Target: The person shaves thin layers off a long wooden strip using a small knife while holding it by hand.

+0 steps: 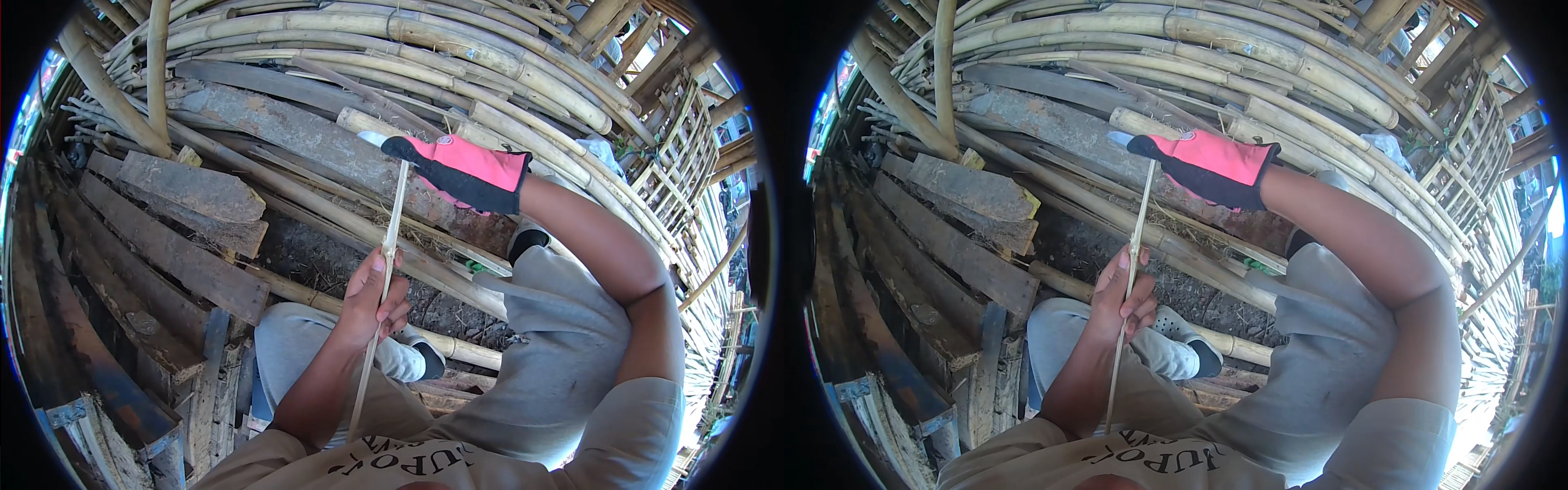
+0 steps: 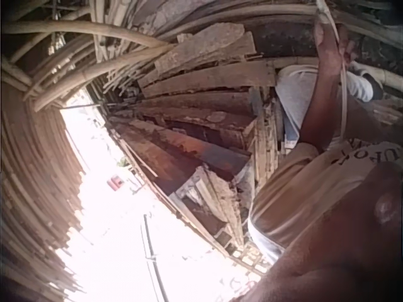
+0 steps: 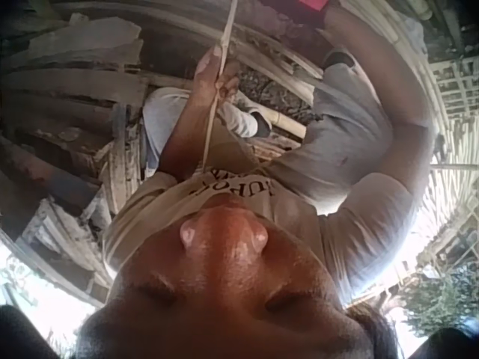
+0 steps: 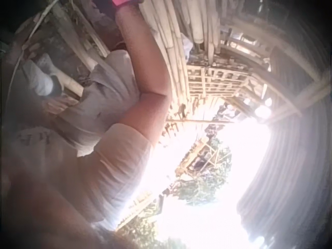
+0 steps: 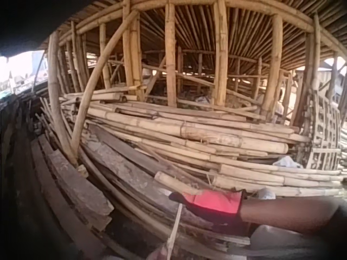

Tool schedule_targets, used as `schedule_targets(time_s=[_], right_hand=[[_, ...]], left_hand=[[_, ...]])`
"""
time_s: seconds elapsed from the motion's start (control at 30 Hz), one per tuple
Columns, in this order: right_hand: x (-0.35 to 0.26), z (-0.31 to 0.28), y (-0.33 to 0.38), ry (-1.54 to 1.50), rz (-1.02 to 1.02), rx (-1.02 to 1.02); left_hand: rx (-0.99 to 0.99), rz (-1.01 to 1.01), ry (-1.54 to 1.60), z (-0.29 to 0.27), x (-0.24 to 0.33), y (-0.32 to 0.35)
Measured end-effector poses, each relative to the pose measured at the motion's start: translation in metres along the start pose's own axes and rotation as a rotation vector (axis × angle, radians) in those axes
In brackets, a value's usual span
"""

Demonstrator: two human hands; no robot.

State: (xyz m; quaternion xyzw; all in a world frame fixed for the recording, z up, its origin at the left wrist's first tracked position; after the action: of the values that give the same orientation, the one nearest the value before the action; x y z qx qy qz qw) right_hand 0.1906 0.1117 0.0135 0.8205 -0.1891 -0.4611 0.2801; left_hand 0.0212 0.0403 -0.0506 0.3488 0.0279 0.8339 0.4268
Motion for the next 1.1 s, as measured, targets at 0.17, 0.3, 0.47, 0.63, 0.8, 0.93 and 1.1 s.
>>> schedule_targets(time_s=[0.17,0.3,0.47,0.63,0.8,0.93,1.1], right_hand=[[0.005,0.018,-0.007,-0.107,-0.005,-0.306],[-0.046,-0.022,0.001,0.553,-0.804,0.419],[-0.065,-0.016,0.024,0.719,-0.885,0.883],[-0.055,0.020,0.016,0.664,-0.548,0.748],[-0.064,-0.019,-0.004,0.797,-0.629,0.942],[-0.053,0.018,-0.008,0.888,-0.602,0.824],[-0.053,0.005,-0.013,0.865,-0.731,1.006]], left_hand=[[-0.042,0.021,-0.017,0.002,0.004,0.002],[-0.051,0.026,0.009,0.004,0.014,0.001],[-0.042,0.038,0.012,0.000,0.014,0.004],[0.021,0.016,0.042,-0.009,0.010,0.000],[-0.003,0.002,0.087,-0.004,0.009,-0.003],[0.003,0.006,0.125,-0.007,0.007,-0.004],[-0.078,-0.015,0.277,-0.002,0.008,-0.004]])
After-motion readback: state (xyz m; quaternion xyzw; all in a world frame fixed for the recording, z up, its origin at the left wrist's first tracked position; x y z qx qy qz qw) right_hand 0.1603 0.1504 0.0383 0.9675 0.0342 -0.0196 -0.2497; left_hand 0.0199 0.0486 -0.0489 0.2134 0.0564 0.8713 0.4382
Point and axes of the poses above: each hand's wrist, its own y-axis away from the middle knuckle, its own z-axis out of the palm, x = y × z, the point moved 8 cm from there along -y, towards the middle knuckle, and after that the axes turned 10 degrees about x, right-handed, at the moved point
